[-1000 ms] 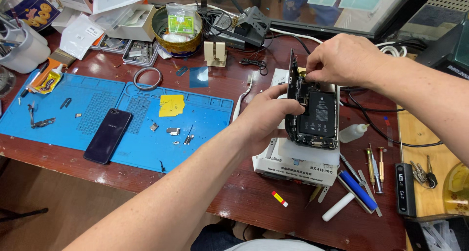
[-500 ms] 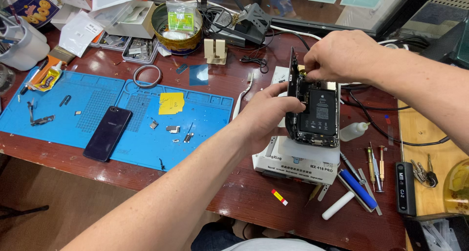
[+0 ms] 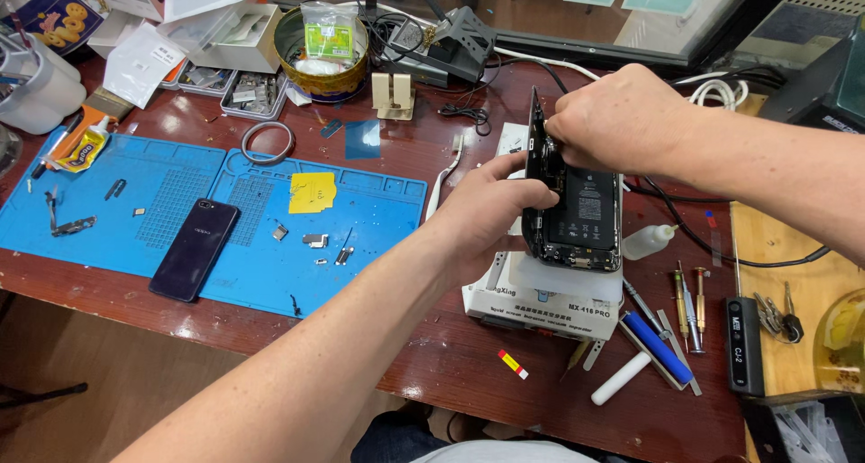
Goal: The person disassembles a smartphone, removes the battery, and manipulates internal components on the motherboard using a screwdriver. The device remains open on the workbench throughout the clip.
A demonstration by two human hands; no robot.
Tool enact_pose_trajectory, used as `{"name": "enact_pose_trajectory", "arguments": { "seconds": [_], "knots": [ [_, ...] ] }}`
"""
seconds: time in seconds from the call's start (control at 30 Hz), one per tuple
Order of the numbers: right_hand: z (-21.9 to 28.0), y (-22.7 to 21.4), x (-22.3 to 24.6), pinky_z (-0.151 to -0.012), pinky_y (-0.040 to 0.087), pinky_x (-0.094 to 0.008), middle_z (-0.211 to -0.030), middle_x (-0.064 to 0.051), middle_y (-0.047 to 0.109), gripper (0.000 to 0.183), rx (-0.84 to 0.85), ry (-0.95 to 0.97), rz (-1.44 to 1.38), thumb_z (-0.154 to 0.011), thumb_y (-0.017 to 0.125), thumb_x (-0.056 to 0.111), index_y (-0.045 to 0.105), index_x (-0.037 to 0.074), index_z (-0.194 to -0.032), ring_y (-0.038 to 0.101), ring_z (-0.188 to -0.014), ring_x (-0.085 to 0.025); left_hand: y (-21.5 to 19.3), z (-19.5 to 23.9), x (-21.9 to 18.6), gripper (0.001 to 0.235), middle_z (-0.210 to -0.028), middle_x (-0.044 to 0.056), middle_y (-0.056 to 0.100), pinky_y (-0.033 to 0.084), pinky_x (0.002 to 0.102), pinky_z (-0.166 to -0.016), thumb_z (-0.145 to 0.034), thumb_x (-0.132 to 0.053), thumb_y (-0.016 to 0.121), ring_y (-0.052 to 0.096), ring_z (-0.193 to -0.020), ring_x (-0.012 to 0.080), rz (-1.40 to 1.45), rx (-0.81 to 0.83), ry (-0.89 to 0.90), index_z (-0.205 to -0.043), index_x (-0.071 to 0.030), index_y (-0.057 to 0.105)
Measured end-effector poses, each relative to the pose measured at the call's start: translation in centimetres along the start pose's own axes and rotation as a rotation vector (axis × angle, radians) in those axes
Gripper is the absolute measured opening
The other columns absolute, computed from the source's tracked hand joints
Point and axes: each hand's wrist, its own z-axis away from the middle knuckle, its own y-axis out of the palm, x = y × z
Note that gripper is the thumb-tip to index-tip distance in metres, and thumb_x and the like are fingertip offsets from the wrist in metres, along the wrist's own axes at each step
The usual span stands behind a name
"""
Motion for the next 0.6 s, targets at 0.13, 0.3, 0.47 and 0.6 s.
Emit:
{"name": "enact_pose_trajectory", "arguments": {
  "seconds": [0.13,0.3,0.47,0.6],
  "knots": [
    [0.7,0.8,0.5,-0.063,0.059,-0.040,-0.084,-0.001,0.070,0.021,-0.087,0.009,0.009,-0.077,0.077,0.033,0.072,0.014,-0.086,0.074,-0.082,-0.024,0.0,0.0,0.0,0.059,-0.111,0.004,0.065,0.054,0.048,-0.087,-0.078,-0.009,0.066,0.062,-0.104,0.0163,0.000,-0.016,-0.012,-0.137,-0.016,0.059],
    [1.4,2.2,1.4,-0.058,0.057,-0.041,-0.082,-0.002,0.070,0.021,-0.253,0.094,-0.013,-0.078,0.076,0.032,0.071,0.014,-0.086,0.073,-0.078,-0.025,0.1,0.2,-0.2,0.058,-0.110,0.004,0.066,0.054,0.048,-0.085,-0.079,-0.009,0.066,0.062,-0.103,0.0168,0.000,-0.007,-0.004,-0.136,-0.015,0.059],
    [2.6,2.5,0.5,-0.064,0.057,-0.041,-0.089,-0.004,0.072,0.019,-0.389,0.256,-0.212,-0.092,0.073,0.032,0.077,0.014,-0.089,0.071,-0.076,-0.027,0.0,0.4,-0.2,0.058,-0.109,0.005,0.068,0.054,0.045,-0.085,-0.079,-0.008,0.065,0.063,-0.099,0.0159,0.007,-0.036,-0.011,-0.136,-0.017,0.058],
    [3.5,2.5,-0.7,-0.070,0.057,-0.044,-0.089,-0.006,0.073,0.021,-0.431,0.373,-0.272,-0.093,0.074,0.035,0.082,0.016,-0.093,0.070,-0.080,-0.031,-0.3,0.0,0.3,0.049,-0.103,0.007,0.068,0.056,0.045,-0.082,-0.081,-0.004,0.057,0.065,-0.093,0.0174,0.049,-0.027,-0.006,-0.130,-0.011,0.061]
  ]
}}
